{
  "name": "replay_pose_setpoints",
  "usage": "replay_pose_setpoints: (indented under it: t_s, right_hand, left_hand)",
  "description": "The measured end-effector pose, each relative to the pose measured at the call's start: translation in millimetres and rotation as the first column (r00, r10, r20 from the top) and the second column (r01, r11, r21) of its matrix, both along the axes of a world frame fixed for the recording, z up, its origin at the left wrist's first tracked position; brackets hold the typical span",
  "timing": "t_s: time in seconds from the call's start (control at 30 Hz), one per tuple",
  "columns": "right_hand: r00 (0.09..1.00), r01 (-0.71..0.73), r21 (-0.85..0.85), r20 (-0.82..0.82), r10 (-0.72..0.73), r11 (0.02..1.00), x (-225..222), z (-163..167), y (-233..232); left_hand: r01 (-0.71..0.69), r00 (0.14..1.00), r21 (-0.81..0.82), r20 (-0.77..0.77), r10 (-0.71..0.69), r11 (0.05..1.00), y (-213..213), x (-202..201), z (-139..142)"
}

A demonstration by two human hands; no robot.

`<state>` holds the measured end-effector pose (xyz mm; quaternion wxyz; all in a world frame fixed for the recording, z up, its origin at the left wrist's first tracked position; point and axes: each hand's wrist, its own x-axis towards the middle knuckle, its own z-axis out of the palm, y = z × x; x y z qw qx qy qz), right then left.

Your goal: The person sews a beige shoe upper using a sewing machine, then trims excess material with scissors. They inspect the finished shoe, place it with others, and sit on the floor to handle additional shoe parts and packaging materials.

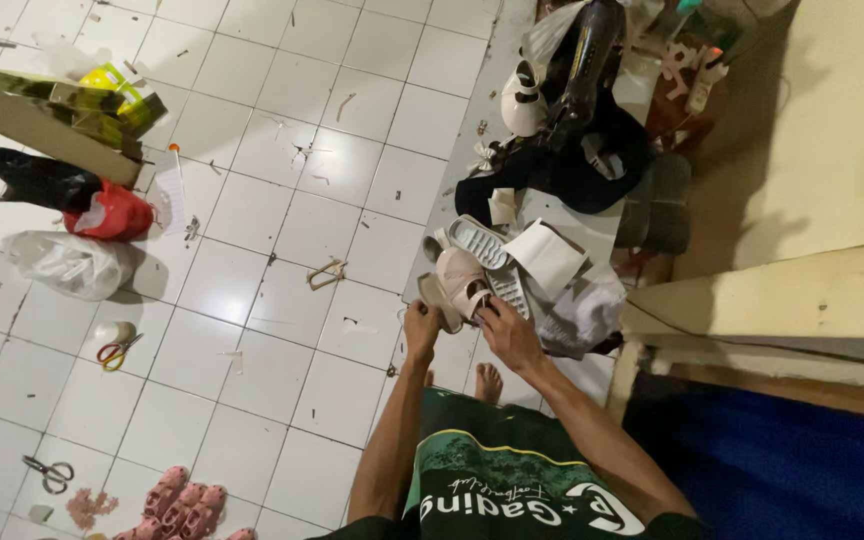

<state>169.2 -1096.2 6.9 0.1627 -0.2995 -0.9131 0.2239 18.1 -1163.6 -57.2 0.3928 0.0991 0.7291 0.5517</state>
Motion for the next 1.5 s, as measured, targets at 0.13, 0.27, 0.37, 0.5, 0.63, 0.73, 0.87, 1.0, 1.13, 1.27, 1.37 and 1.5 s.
replay_pose_setpoints:
  t_s: [0.13,0.27,0.37,0.5,0.63,0.73,0.87,1.0,1.13,1.27,1.37,1.5]
  right_hand:
    - [0.998,-0.027,0.043,-0.059,0.029,0.999,3,0,3]
    - [0.981,-0.01,0.007,-0.194,0.011,1.0,7,13,24]
    - [0.964,-0.062,0.067,-0.255,0.077,0.996,0,28,53]
    - [0.946,-0.169,0.16,-0.25,0.206,0.973,-8,42,79]
    - [0.917,-0.291,0.201,-0.219,0.333,0.935,-22,48,97]
    - [0.899,-0.348,0.33,-0.149,0.412,0.878,-44,54,109]
    - [0.908,-0.332,0.392,-0.114,0.404,0.858,-90,64,113]
    - [0.932,-0.276,0.419,-0.101,0.347,0.865,-145,74,108]
    - [0.943,-0.251,0.436,-0.092,0.32,0.864,-194,78,98]
    - [0.945,-0.055,0.32,-0.289,0.152,0.946,-224,71,87]
    - [0.814,0.189,-0.221,-0.51,-0.279,0.957,-239,52,73]
    - [0.664,-0.03,-0.922,-0.307,-0.681,0.386,-262,16,63]
  left_hand:
    - [-0.176,0.984,0.012,-0.034,0.176,0.984,-8,6,-9]
    - [-0.356,0.916,0.163,0.255,0.309,0.92,-11,5,-7]
    - [-0.371,0.9,0.213,0.321,0.294,0.904,-3,-6,4]
    - [-0.506,0.761,0.373,0.618,0.199,0.778,16,-37,10]
    - [-0.448,0.781,0.495,0.622,0.057,0.745,17,-80,8]
    - [0.225,0.685,-0.023,-0.707,-0.175,0.974,6,-115,16]
    - [-0.162,0.908,0.4,0.418,-0.022,0.902,2,-160,51]
    - [0.025,0.954,0.355,0.27,-0.128,0.935,-12,-212,76]
    - [0.203,0.973,0.162,0.076,-0.217,0.966,-28,-257,74]
    - [-0.023,0.936,0.428,0.326,-0.131,0.904,-21,-282,59]
    - [-0.267,0.812,0.51,0.576,-0.094,0.818,3,-279,46]
    - [-0.412,0.647,0.44,0.758,-0.083,0.798,37,-265,35]
